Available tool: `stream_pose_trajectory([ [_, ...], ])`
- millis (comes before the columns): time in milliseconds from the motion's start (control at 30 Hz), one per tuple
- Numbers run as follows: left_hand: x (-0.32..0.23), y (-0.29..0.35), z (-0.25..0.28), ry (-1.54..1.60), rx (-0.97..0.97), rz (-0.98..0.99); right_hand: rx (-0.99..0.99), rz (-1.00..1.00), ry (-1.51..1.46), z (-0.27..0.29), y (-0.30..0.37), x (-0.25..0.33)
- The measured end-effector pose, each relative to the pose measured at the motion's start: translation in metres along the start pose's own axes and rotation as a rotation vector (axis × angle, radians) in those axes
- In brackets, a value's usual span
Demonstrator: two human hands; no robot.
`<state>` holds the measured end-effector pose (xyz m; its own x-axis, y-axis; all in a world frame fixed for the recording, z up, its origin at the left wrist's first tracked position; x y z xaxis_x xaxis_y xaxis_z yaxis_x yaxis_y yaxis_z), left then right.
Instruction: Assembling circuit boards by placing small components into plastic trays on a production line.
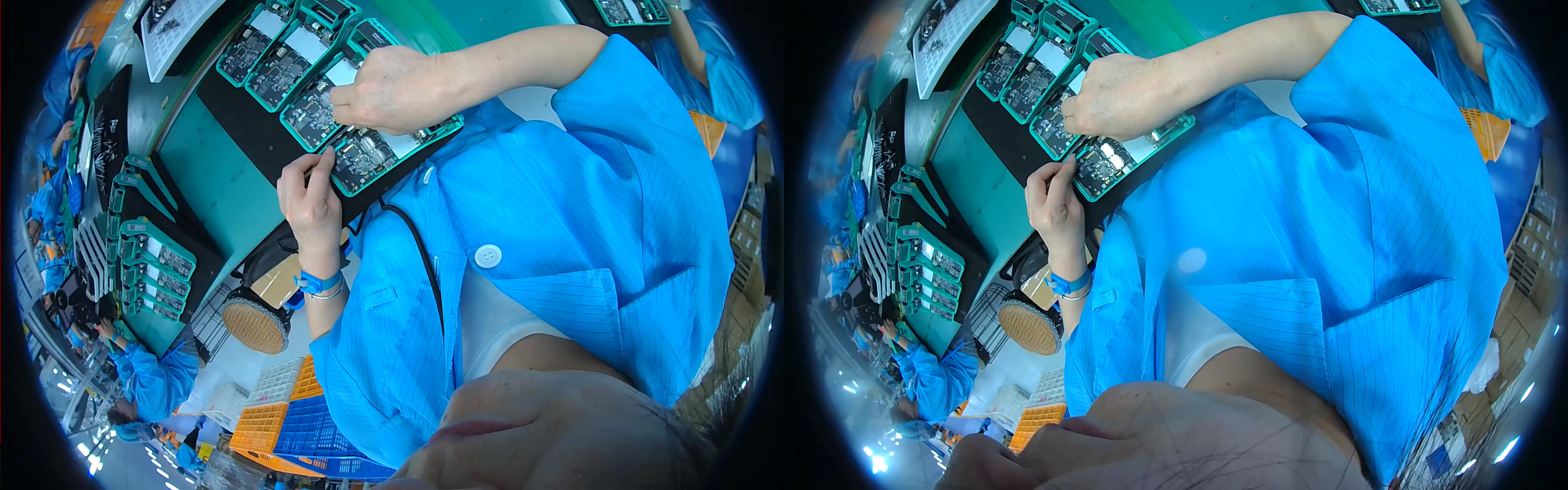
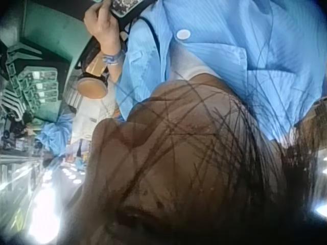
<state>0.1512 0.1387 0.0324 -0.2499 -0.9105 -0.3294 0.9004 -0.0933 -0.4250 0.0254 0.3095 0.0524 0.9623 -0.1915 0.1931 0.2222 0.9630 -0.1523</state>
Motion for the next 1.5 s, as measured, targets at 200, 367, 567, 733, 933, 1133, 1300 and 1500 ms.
stream_pose_trajectory([
  [200, 0.004, -0.01, 0.003, 0.032, 0.064, -0.136, 0.005, -0.003, -0.017, 0.001, 0.001, 0.0],
  [367, 0.014, -0.011, 0.003, 0.079, 0.106, -0.171, 0.0, 0.015, -0.021, 0.004, -0.002, -0.001],
  [567, 0.039, -0.043, -0.001, 0.192, -0.18, 0.126, -0.238, -0.049, -0.009, 0.024, -0.013, -0.031],
  [733, 0.046, -0.058, -0.009, 0.146, -0.203, 0.091, -0.157, -0.112, 0.004, 0.014, -0.034, -0.047],
  [933, 0.047, -0.061, -0.017, 0.12, -0.178, 0.051, -0.121, -0.094, 0.104, 0.0, -0.042, -0.048],
  [1133, 0.049, -0.056, -0.022, 0.067, -0.161, 0.03, -0.063, -0.045, 0.229, 0.0, -0.046, -0.039],
  [1300, 0.049, -0.054, -0.022, 0.022, -0.141, 0.004, -0.067, -0.085, 0.131, 0.008, -0.044, -0.048],
  [1500, 0.048, -0.053, -0.02, -0.01, -0.112, -0.031, -0.095, -0.12, 0.056, 0.008, -0.047, -0.054],
])
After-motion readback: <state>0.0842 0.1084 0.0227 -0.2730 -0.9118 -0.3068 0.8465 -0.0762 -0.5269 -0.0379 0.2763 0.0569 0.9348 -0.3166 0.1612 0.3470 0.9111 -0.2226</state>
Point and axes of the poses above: each hand's wrist, its own y-axis away from the middle knuckle, its own z-axis out of the back of the hand, x = y × z, the point moved 3 cm from there along -y, towards the middle knuckle, and after that the axes turned 4 degrees about -y, right-handed, at the moved point
